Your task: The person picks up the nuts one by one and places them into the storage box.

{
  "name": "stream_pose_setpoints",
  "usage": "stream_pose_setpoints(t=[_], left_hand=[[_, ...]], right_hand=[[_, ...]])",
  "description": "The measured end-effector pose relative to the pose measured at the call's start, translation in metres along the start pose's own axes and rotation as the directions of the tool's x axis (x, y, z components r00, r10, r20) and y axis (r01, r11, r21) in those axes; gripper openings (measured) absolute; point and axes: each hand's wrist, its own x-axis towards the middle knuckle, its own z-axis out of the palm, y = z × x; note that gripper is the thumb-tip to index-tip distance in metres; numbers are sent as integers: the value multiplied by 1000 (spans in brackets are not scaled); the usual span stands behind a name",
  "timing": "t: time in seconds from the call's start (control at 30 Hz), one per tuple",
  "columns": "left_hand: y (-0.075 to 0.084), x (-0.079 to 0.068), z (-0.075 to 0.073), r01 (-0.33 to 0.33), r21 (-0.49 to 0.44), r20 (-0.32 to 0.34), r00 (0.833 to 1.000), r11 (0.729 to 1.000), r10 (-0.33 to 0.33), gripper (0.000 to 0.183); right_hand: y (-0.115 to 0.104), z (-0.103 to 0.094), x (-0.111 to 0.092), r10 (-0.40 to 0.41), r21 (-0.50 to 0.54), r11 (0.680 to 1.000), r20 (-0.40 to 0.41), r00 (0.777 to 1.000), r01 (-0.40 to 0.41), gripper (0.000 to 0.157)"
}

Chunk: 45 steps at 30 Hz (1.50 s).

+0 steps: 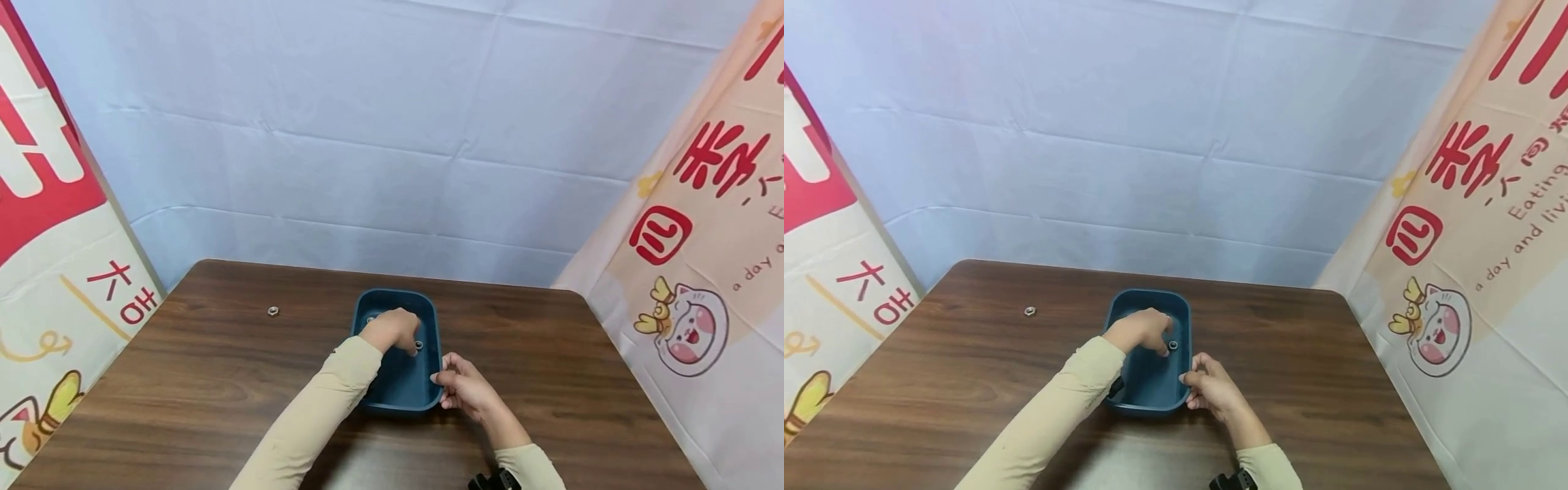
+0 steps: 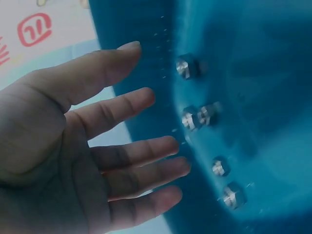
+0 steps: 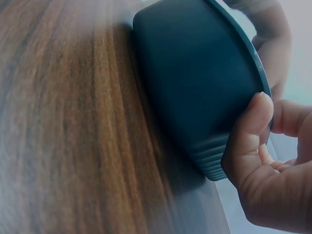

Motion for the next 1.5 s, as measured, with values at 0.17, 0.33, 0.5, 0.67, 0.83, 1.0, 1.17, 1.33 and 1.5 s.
stream_pose_setpoints(t=[0.17,0.33,0.5,0.67,0.83,1.0,1.17,1.33,1.5], left_hand=[[0,-16,-6,-29,23,-32,999,999,30,38],[-2,-27,-12,-35,29,-68,997,999,37,42],[-6,-34,-18,-45,60,-106,993,997,52,40],[-16,-41,-25,-66,106,-111,991,992,78,37],[-24,-47,-28,-54,154,-149,986,987,77,38],[-35,-51,-26,-12,170,-196,980,985,46,36],[-49,-56,-24,9,185,-225,974,983,33,34],[-64,-63,-27,17,162,-254,967,987,25,33],[-79,-69,-30,28,136,-264,964,990,9,27]], right_hand=[[2,-1,-4,2,10,1000,1,1000,-2,18],[2,-1,-5,5,16,1000,11,1000,-5,18],[1,-1,-4,5,11,1000,0,1000,-5,19],[1,0,-3,7,9,1000,-10,1000,-7,19],[0,-1,-3,7,4,1000,-17,1000,-7,19],[-1,-1,-2,3,5,1000,-15,1000,-3,19],[-2,-1,-2,4,4,1000,-9,1000,-4,19],[-2,-1,-1,7,4,1000,-3,1000,-7,19],[-3,0,-1,8,11,1000,1,1000,-8,19]])
